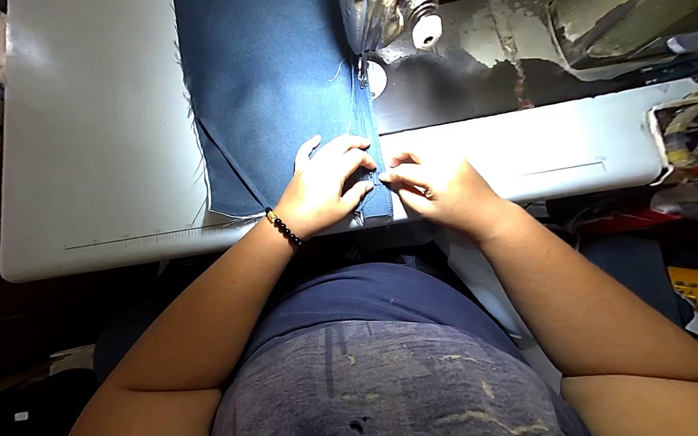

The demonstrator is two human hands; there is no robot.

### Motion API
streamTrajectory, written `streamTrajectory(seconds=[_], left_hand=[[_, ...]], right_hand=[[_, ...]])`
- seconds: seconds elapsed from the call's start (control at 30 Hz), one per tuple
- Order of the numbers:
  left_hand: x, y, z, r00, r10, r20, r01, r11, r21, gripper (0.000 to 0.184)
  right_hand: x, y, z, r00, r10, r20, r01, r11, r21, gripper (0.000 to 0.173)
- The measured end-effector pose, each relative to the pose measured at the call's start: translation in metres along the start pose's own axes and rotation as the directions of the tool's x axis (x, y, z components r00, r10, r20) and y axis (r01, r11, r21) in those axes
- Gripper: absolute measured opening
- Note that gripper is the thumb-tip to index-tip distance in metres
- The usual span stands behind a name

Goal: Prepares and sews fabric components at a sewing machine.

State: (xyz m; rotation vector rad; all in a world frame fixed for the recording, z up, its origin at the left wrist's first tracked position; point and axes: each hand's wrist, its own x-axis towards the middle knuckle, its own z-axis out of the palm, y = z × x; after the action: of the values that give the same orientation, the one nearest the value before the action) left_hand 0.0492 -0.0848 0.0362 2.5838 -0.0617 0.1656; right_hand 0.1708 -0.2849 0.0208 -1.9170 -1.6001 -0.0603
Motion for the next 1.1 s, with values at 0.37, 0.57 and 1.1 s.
streamTrajectory(seconds=[0.37,0.57,1.1], left_hand=[[0.058,-0.051,-0.017,0.992,0.095,-0.087,-0.095,0.995,0.001,0.031],[0.097,-0.078,-0.027,0.988,0.109,-0.105,-0.107,0.994,0.021,0.033],[0.139,-0.085,-0.057,0.955,-0.269,0.122,0.202,0.897,0.393,0.074]], right_hand=[[0.053,0.033,-0.017,0.978,0.124,0.169,-0.099,0.984,-0.151,0.037],[0.076,0.047,-0.013,0.951,0.274,0.143,-0.238,0.945,-0.224,0.049],[0.074,0.049,-0.005,0.959,0.279,0.059,-0.254,0.929,-0.27,0.041]])
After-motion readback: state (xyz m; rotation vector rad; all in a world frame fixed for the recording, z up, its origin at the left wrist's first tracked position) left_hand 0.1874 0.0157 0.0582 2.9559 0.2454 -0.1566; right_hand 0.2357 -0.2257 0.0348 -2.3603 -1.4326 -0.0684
